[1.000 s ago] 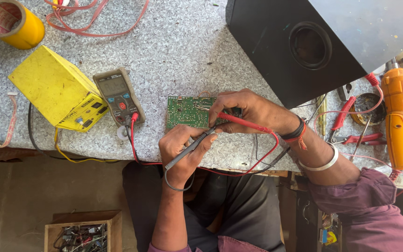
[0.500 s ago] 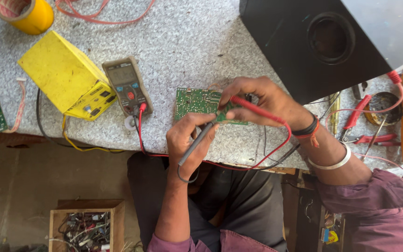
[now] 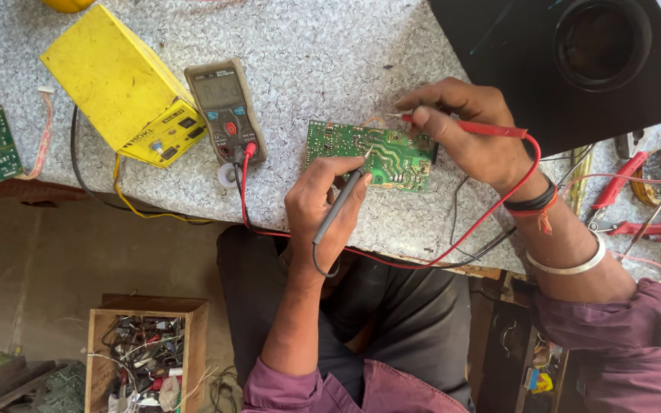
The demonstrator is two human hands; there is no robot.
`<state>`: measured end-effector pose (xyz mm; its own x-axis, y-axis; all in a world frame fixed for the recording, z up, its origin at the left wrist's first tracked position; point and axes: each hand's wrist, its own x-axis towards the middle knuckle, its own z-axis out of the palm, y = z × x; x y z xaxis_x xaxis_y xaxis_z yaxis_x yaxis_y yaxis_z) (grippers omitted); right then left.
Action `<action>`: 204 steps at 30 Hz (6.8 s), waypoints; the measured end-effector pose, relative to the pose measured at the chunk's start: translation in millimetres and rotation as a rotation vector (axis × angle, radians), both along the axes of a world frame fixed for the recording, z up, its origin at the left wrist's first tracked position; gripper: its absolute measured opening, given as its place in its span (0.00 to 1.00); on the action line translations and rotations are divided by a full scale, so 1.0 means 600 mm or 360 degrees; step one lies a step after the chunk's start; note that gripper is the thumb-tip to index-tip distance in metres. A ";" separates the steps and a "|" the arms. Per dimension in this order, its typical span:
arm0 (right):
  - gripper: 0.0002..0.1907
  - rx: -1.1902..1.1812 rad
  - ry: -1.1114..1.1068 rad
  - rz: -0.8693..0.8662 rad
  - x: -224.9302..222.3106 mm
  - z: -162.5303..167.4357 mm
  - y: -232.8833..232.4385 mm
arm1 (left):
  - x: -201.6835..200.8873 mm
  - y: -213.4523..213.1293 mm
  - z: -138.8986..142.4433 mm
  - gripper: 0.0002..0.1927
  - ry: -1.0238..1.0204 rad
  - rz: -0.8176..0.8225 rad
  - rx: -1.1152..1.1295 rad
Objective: The person uses a multimeter to test points on a green circuit board. They repeatedly touch the board with the multimeter probes and observe the readings on the display.
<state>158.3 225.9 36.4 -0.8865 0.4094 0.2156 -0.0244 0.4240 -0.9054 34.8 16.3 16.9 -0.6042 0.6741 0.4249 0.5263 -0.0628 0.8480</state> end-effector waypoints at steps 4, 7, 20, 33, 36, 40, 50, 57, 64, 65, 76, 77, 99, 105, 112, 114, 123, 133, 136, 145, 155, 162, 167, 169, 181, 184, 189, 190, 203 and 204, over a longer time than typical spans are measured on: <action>0.10 0.0000 0.0004 -0.0005 0.003 -0.010 0.006 | 0.001 0.002 0.001 0.11 0.0039 -0.0030 0.0024; 0.08 0.0131 0.0016 -0.0007 0.006 -0.013 0.007 | 0.002 0.004 0.001 0.10 0.0055 -0.0018 0.0016; 0.08 0.0255 0.0003 0.0049 0.006 -0.008 0.006 | 0.001 0.003 0.002 0.10 0.0073 -0.0020 -0.0001; 0.05 0.0035 -0.0037 0.0021 0.010 -0.023 0.015 | 0.003 0.003 -0.003 0.11 0.0054 0.0002 -0.0011; 0.04 0.0040 -0.0039 0.0050 0.010 -0.024 0.016 | 0.003 0.004 -0.007 0.11 0.0057 0.0016 -0.0016; 0.05 0.0007 -0.0036 0.0085 0.010 -0.018 0.012 | 0.003 0.004 -0.009 0.10 0.0072 0.0029 -0.0024; 0.13 0.0183 -0.0069 0.0156 0.003 0.011 -0.002 | 0.005 0.005 -0.010 0.10 0.0069 0.0046 -0.0008; 0.12 0.0241 -0.0018 0.0151 0.004 0.001 0.003 | 0.007 0.004 -0.007 0.11 -0.0017 0.0064 0.0013; 0.14 0.0310 -0.0058 0.0150 0.004 -0.003 0.004 | 0.007 0.004 -0.008 0.11 -0.0018 0.0163 0.0028; 0.14 0.0306 -0.0074 0.0149 0.004 -0.002 0.004 | 0.009 0.004 -0.009 0.11 -0.0059 0.0184 0.0003; 0.13 0.0291 -0.0078 0.0197 0.000 0.012 -0.002 | 0.008 0.006 -0.013 0.12 -0.0019 0.0212 -0.0006; 0.12 0.0284 -0.0082 0.0196 -0.001 0.012 -0.004 | 0.008 0.006 -0.013 0.12 -0.0027 0.0208 -0.0005; 0.14 0.0455 -0.0008 0.0293 -0.008 0.019 -0.008 | 0.007 0.003 -0.009 0.10 -0.0055 0.0186 -0.0007; 0.15 0.0508 0.0016 0.0332 -0.006 0.018 -0.006 | 0.007 0.004 -0.010 0.10 -0.0049 0.0193 -0.0013; 0.15 0.0442 -0.0029 0.0267 -0.005 0.019 -0.006 | 0.007 0.003 -0.009 0.10 -0.0056 0.0196 -0.0030; 0.15 0.0467 -0.0004 0.0306 -0.005 0.019 -0.006 | 0.008 0.003 -0.008 0.10 -0.0063 0.0186 -0.0021; 0.15 0.0462 -0.0054 0.0231 -0.003 0.019 -0.009 | 0.007 0.004 -0.009 0.10 -0.0053 0.0196 -0.0033; 0.16 0.0095 -0.0060 0.0078 -0.010 0.037 -0.024 | 0.007 0.004 -0.012 0.10 -0.0040 0.0193 -0.0031; 0.15 0.0061 -0.0120 -0.0024 -0.016 0.040 -0.028 | 0.007 0.003 -0.014 0.11 -0.0037 0.0188 -0.0010; 0.17 0.0224 -0.0181 0.0189 -0.004 0.022 -0.019 | 0.010 0.003 -0.012 0.11 -0.0100 0.0190 -0.0027; 0.19 0.0647 0.0167 0.0142 0.000 -0.005 0.000 | 0.009 0.003 -0.012 0.11 -0.0023 0.0148 0.0027; 0.23 0.0568 0.0085 0.0254 0.000 0.007 -0.007 | 0.009 0.003 -0.013 0.11 0.0010 0.0140 0.0031; 0.26 0.0425 0.0087 0.0391 -0.005 0.021 -0.016 | 0.008 0.002 -0.013 0.11 0.0032 0.0128 0.0031; 0.26 0.0466 0.0085 0.0412 -0.006 0.023 -0.019 | 0.008 0.003 -0.013 0.11 0.0021 0.0125 0.0028; 0.17 -0.0241 -0.0043 0.0344 0.016 -0.004 -0.004 | 0.008 -0.003 -0.015 0.11 -0.0051 0.0091 0.0107; 0.19 -0.0323 -0.0044 0.0299 0.013 -0.011 0.005 | 0.007 -0.005 -0.019 0.11 -0.0119 0.0036 0.0192; 0.20 -0.0477 -0.0090 0.0236 0.013 -0.016 0.006 | 0.006 -0.005 -0.024 0.11 -0.0118 0.0019 0.0227; 0.20 -0.0470 -0.0078 0.0247 0.014 -0.015 0.005 | 0.007 -0.006 -0.025 0.12 -0.0107 0.0013 0.0231; 0.20 -0.0550 -0.0118 0.0334 0.010 -0.015 0.007 | 0.005 -0.008 -0.026 0.12 -0.0067 -0.0007 0.0285; 0.20 -0.0555 -0.0136 0.0330 0.010 -0.016 0.007 | 0.005 -0.009 -0.025 0.12 -0.0054 -0.0007 0.0296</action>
